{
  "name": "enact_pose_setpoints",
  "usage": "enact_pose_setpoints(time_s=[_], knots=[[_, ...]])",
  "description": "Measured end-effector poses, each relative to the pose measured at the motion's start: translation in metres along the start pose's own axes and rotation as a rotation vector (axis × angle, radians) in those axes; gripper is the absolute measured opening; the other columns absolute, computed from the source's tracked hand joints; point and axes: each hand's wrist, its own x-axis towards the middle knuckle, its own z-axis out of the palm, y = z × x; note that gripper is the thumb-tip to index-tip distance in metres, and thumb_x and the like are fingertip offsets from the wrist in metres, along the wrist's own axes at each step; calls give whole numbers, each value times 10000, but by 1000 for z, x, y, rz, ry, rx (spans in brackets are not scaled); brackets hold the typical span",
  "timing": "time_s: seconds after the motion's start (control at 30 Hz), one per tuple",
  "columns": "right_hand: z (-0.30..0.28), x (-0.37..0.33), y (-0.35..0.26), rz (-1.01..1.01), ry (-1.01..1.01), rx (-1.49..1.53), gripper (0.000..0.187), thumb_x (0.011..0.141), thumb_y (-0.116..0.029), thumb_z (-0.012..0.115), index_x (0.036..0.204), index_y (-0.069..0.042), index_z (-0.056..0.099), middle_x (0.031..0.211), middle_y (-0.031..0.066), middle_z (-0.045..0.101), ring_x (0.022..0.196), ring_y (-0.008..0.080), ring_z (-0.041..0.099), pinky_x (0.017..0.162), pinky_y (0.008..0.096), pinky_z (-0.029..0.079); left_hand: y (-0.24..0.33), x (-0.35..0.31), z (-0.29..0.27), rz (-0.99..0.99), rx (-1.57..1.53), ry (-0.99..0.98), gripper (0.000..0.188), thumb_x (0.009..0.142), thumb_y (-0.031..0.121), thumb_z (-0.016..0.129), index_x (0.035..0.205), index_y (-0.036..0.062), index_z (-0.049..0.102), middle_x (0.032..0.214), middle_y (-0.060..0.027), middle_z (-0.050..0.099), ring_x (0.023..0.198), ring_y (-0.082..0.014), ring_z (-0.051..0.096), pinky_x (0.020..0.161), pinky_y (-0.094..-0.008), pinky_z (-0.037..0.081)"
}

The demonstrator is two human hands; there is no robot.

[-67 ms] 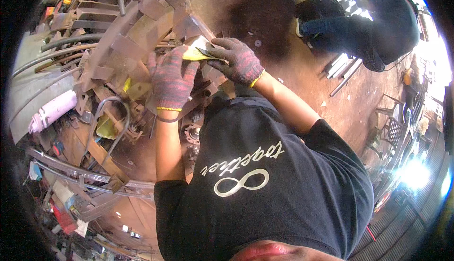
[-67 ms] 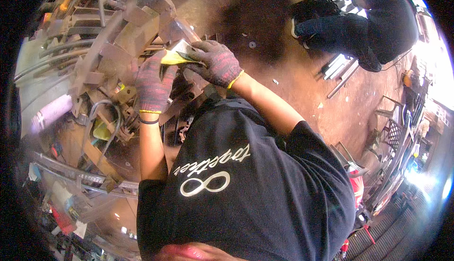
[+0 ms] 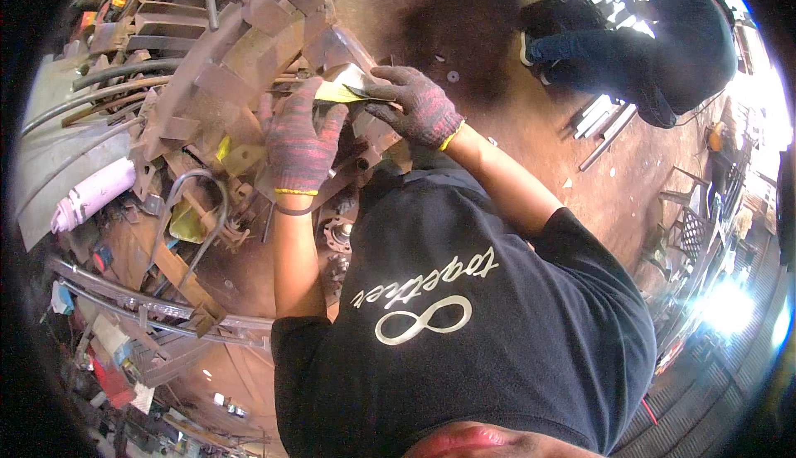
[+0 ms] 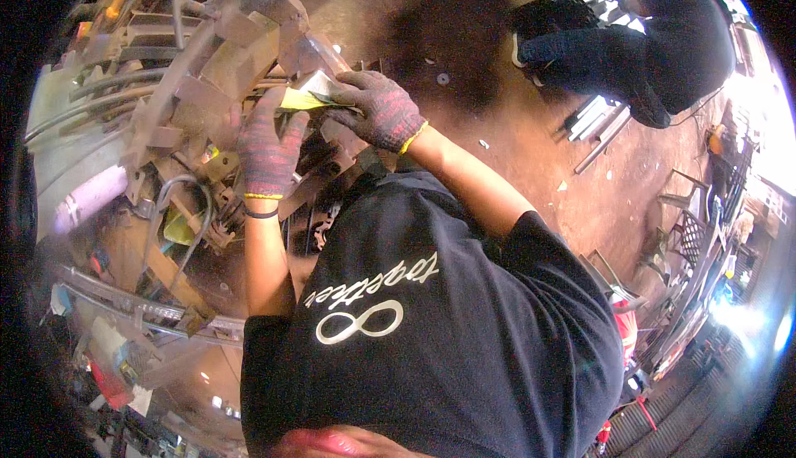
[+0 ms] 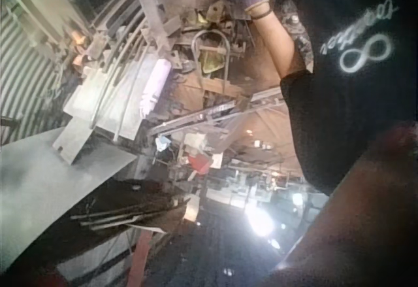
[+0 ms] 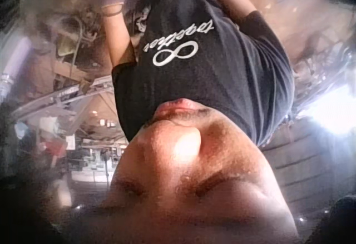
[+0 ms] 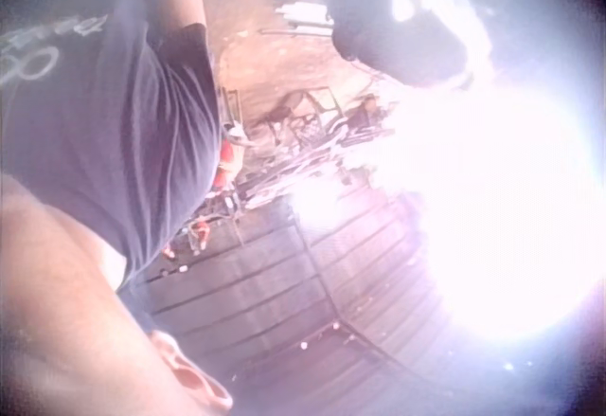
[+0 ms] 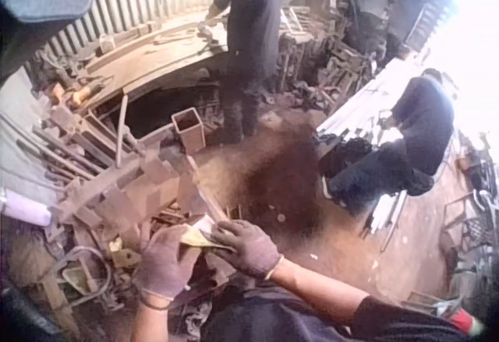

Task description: The person uses a yellow sanding block to clean and smooth the surfaces of small metal frames. They repeatedly rub the block along the edges and corners of the frames, occasionally repositioning the pieces on a metal workbench.

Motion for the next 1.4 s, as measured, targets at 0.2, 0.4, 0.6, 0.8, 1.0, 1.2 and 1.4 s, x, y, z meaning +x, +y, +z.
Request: enact_pose_setpoints(time_s=[0.2, 0.4, 0.6, 0.8, 1.0, 1.2, 1.4], knots=[[-5, 13, 24, -284, -103, -54, 598, 867, -256, 803, 1450, -205, 680, 1458, 133, 652, 1235, 373, 670, 1002, 510, 562, 6, 1, -2, -224, -189, -23, 599, 934, 349, 850, 1407, 31, 668, 1261, -186, 777, 1193, -336, 726, 1186, -475, 417], [-2, 23, 24, -387, -126, -81, 699, 808, -250, 785, 1491, -249, 637, 1444, 84, 669, 1195, 337, 688, 960, 479, 574, 4, 1, -39, -206, -257, -216, 779, 899, 375, 886, 1527, 29, 581, 1391, -195, 711, 1315, -324, 661, 1153, -426, 468], [-28, 35, 25, -506, -170, 66, 758, 817, -179, 767, 1551, -224, 581, 1428, 147, 667, 1137, 360, 705, 954, 496, 566, 22, -8, -54, -256, -509, -296, 987, 766, 552, 951, 1536, 52, 589, 1489, -186, 660, 1387, -298, 621, 1156, -410, 483], [-33, 34, 21, -563, -255, 182, 725, 826, -235, 776, 1530, -213, 605, 1355, 127, 691, 1102, 372, 720, 959, 501, 573, 52, -29, -44, -359, -399, -185, 840, 699, 249, 1015, 1444, 76, 668, 1399, -157, 734, 1301, -283, 691, 1117, -400, 536], [-41, 28, 28, -329, -425, 488, 830, 917, -430, 843, 1608, -105, 516, 1581, 274, 532, 1423, 447, 564, 1179, 515, 472, 66, -38, -29, -526, -414, 161, 571, 765, 86, 940, 1290, 21, 724, 1265, -132, 778, 1158, -245, 725, 1044, -399, 573], [-64, 29, 45, 55, -366, 766, 982, 857, -426, 903, 1634, -32, 449, 1610, 249, 528, 1464, 377, 552, 1200, 475, 465, 82, -33, -16, -612, -448, 407, 620, 777, 113, 942, 1323, -32, 686, 1178, -140, 788, 1076, -230, 734, 1012, -388, 576], [-53, 54, -2, -120, -590, 433, 537, 900, -338, 870, 1323, -34, 738, 1229, 217, 777, 1109, 352, 767, 991, 421, 596, 87, -30, -3, -636, -479, 278, 715, 801, 48, 933, 1429, -34, 603, 1133, -122, 786, 1072, -206, 736, 995, -376, 581]])
